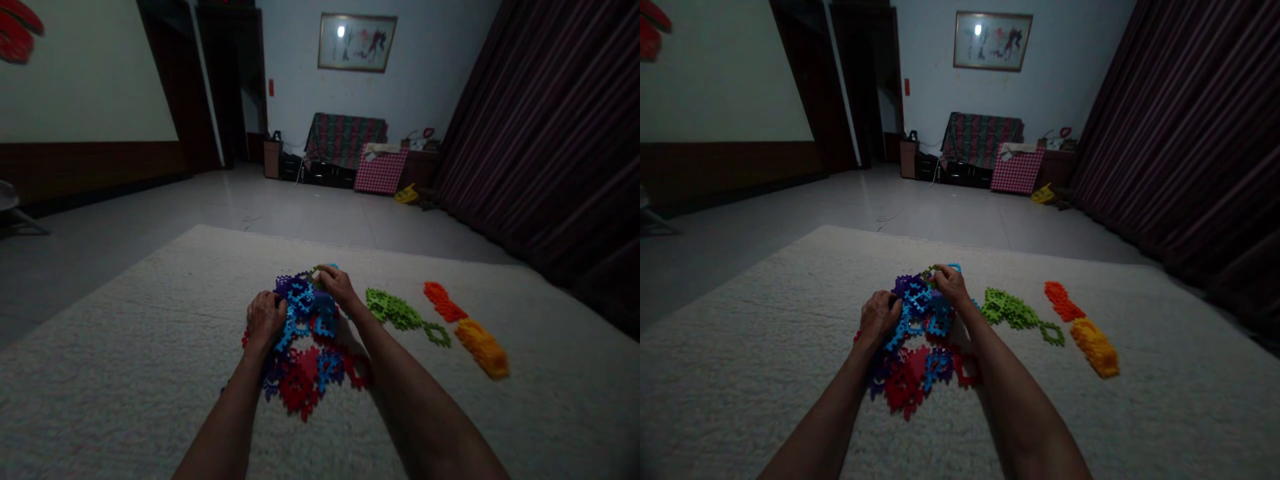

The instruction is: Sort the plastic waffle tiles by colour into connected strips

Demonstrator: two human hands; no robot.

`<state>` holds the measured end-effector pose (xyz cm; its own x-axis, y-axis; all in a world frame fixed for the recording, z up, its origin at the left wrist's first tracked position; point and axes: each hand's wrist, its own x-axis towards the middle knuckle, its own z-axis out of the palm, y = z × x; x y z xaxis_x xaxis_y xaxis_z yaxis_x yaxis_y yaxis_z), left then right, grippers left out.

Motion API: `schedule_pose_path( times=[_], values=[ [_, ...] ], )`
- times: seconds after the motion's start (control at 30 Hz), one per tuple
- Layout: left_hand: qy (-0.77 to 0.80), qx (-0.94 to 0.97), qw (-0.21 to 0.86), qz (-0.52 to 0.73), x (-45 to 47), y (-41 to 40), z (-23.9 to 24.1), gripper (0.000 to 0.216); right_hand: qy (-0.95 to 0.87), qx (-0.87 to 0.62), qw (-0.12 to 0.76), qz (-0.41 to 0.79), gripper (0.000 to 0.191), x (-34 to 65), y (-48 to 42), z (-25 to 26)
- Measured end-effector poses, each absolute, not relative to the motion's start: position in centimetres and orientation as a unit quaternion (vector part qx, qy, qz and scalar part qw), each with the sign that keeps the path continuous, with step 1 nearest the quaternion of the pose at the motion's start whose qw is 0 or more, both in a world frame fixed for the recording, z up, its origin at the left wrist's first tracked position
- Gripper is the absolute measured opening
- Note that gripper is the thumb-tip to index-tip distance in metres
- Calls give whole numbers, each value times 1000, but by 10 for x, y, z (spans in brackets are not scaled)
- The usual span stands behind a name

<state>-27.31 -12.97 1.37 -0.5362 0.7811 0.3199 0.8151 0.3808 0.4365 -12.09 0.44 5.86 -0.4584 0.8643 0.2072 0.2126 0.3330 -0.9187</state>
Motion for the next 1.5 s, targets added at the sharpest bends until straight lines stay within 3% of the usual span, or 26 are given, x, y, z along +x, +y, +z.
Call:
schedule_pose_path(
  times=[0.3, 0.53, 0.67, 0.77, 0.9, 1.17, 1.33, 1.5],
  values=[
    [-828, -491, 45, -267, -275, -130, 12, 27, -778, -467, 378, 185, 35, 9, -14, 35],
    [-827, -495, 48, -263, -276, -130, 12, 28, -782, -520, 343, 32, 41, 39, -10, 25],
    [-827, -495, 47, -263, -277, -130, 11, 28, -863, -434, 257, 10, 43, 21, -31, 26],
    [-825, -499, 48, -260, -277, -129, 10, 27, -890, -416, 188, 14, 54, 4, -39, 30],
    [-828, -492, 54, -261, -278, -128, 8, 27, -899, -410, 151, 25, 61, -13, -36, 33],
    [-809, -533, 22, -249, -278, -129, 22, 28, -901, -397, 175, 21, 41, -17, -34, 43],
    [-790, -560, 33, -250, -273, -130, 35, 30, -863, -455, 214, 55, 40, -31, -32, 54],
    [-785, -555, 33, -273, -269, -129, 41, 31, -872, -365, 313, 93, 47, -52, -40, 47]
  ],
)
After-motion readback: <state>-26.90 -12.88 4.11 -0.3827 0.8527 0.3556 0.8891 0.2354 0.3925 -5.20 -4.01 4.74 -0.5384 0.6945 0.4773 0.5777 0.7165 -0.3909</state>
